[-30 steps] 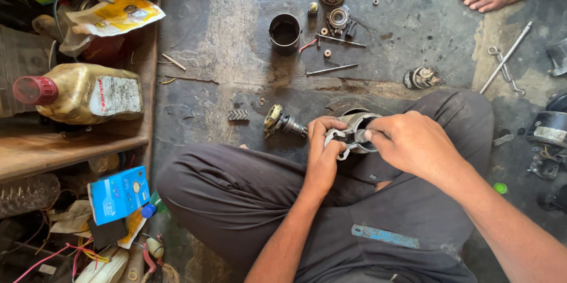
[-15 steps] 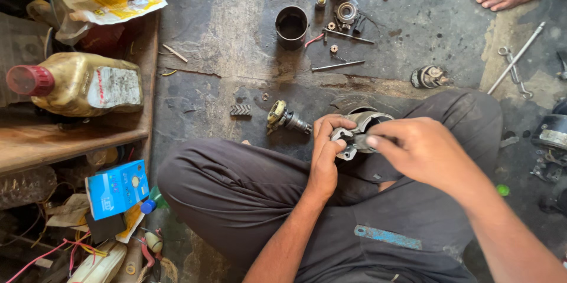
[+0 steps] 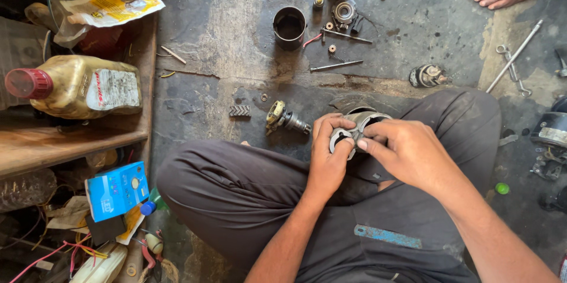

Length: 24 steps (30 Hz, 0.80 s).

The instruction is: The person sits on the floor and assembles a mechanical component, likely a starter motor. They insert a cylindrical part into a housing, use a file to smooth the interior, and fit a rotor assembly into place.

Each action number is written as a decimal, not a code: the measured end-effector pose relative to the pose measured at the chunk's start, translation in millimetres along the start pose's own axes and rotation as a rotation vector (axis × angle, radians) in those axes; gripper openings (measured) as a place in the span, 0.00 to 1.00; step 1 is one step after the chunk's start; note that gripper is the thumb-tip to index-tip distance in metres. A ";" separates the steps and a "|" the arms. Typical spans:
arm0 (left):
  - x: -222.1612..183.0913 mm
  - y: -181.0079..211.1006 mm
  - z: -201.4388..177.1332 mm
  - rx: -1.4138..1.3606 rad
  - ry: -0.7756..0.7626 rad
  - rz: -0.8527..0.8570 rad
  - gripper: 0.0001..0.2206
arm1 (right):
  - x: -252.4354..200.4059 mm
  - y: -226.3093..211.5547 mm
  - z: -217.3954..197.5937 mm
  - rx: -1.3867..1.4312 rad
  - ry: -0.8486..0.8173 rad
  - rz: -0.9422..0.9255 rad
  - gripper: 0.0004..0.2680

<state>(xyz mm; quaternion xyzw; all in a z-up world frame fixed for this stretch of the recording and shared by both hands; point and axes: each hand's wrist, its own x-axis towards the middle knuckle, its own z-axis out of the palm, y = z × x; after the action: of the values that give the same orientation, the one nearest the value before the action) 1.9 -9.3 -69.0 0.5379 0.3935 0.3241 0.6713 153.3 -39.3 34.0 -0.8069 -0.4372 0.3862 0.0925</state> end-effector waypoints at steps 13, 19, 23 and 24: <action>0.2 2.1 0.1 0.005 -0.010 -0.012 0.11 | 2.9 15.8 18.4 0.348 0.003 0.090 0.07; -2.2 -0.8 -0.1 -0.022 -0.020 -0.015 0.10 | 15.5 15.7 9.0 0.169 -0.085 0.052 0.07; -1.7 -4.8 -0.6 -0.033 -0.036 -0.008 0.10 | 17.0 5.4 4.7 0.084 -0.085 0.034 0.07; -2.2 -5.9 -1.0 -0.039 -0.041 -0.006 0.10 | 17.2 2.9 3.9 0.065 -0.084 0.035 0.07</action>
<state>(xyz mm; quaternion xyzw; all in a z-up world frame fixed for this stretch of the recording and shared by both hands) 0.1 -11.9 -74.5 0.5300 0.3749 0.3184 0.6907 157.9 -28.5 20.6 -0.7942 -0.4137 0.4351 0.0937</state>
